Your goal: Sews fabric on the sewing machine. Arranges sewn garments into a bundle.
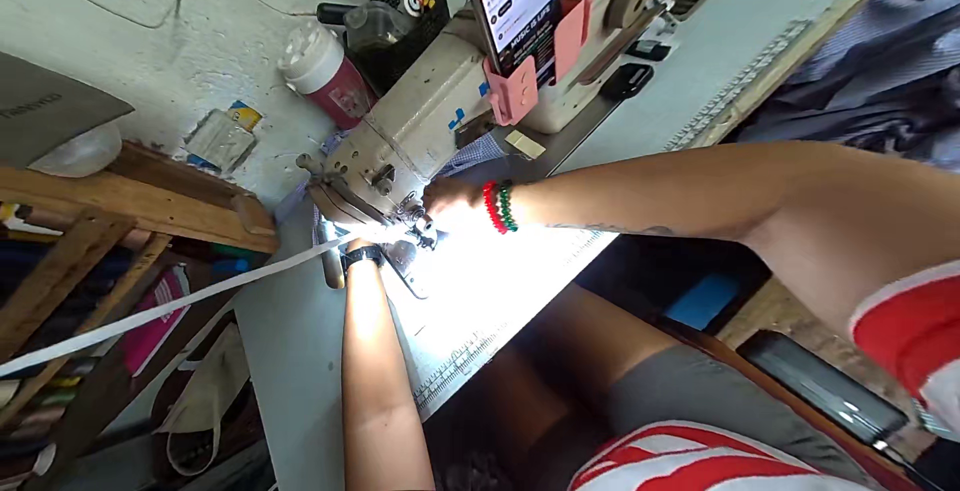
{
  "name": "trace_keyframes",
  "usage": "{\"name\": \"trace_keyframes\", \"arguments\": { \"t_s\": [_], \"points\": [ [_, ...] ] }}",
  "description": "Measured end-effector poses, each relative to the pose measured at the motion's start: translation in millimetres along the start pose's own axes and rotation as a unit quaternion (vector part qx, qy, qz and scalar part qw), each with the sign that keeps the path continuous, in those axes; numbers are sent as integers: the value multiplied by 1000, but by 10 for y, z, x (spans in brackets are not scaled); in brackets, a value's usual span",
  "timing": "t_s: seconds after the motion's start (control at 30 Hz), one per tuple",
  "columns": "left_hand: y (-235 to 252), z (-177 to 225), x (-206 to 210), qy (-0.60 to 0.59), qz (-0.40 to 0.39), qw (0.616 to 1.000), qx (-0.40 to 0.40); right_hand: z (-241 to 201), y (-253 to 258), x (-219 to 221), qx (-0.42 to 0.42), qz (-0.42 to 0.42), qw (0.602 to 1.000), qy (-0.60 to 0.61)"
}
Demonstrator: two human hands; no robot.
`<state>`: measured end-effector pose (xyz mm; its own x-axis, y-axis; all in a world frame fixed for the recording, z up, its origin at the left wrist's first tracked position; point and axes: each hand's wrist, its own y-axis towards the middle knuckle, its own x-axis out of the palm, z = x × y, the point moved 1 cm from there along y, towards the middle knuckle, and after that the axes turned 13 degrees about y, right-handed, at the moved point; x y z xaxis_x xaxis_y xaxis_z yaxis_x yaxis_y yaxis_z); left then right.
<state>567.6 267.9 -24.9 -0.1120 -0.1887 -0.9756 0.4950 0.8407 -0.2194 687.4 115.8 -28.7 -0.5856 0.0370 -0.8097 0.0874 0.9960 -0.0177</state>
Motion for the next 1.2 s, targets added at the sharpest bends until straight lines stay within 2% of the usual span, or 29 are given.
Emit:
{"name": "trace_keyframes", "arguments": {
  "t_s": [0.07,0.13,0.23,0.3,0.37,0.43,0.47,0.5,0.53,0.57,0.63,0.67,0.7,0.73,0.8,0.87,0.9,0.97,1.03,1.1,1.2],
  "points": [
    [56,-8,34,-31,9,999,10,-85,125,-35,38,-52,995,81],
    [44,-17,16,-21,14,1000,16,-112,91,-110,14,-86,995,49],
    [217,-293,45,13,83,994,67,98,-91,-146,-56,-36,997,-35],
    [261,-745,145,14,171,977,124,232,-347,-197,-47,-7,998,-33],
    [-139,-1110,38,30,96,984,145,111,-656,-217,-22,4,998,-61],
    [-815,-1377,48,77,4,979,188,-152,-876,-165,-33,-3,997,-63],
    [-1230,-1454,87,93,-33,970,221,-288,-938,-96,-92,15,994,-48],
    [-1653,-1509,143,100,-60,958,263,-397,-917,21,-195,57,978,-55],
    [-2057,-1551,197,97,-83,942,310,-519,-791,156,-266,103,956,-62],
    [-2404,-1592,243,88,-114,922,360,-678,-633,257,-295,126,946,-51],
    [-2884,-1657,250,37,-209,876,433,-980,-279,386,-317,143,937,-38],
    [-3009,-1685,215,-4,-237,868,437,-1097,-104,436,-302,120,945,-37],
    [-3068,-1731,188,-54,-202,883,420,-1186,59,502,-280,94,955,-26],
    [-3066,-1772,157,-97,-128,913,374,-1230,208,621,-266,86,960,-15],
    [-2849,-1847,195,-140,49,961,232,-1262,301,941,-226,68,972,0],
    [-2475,-1970,424,-137,127,975,123,-1301,57,1242,-185,25,982,29],
    [-2332,-1995,569,-134,148,974,103,-1385,-237,1259,-163,-2,987,13],
    [-2232,-1818,714,-146,189,961,143,-1570,-957,1094,-140,2,990,-24],
    [-2212,-1443,711,-150,217,932,247,-1532,-1365,887,-125,69,990,3],
    [-2169,-1086,790,-135,232,912,309,-1119,-1462,862,-125,168,978,0],
    [-1999,-830,848,-108,247,904,331,-250,-1570,731,-18,194,980,-52]
  ]
}}
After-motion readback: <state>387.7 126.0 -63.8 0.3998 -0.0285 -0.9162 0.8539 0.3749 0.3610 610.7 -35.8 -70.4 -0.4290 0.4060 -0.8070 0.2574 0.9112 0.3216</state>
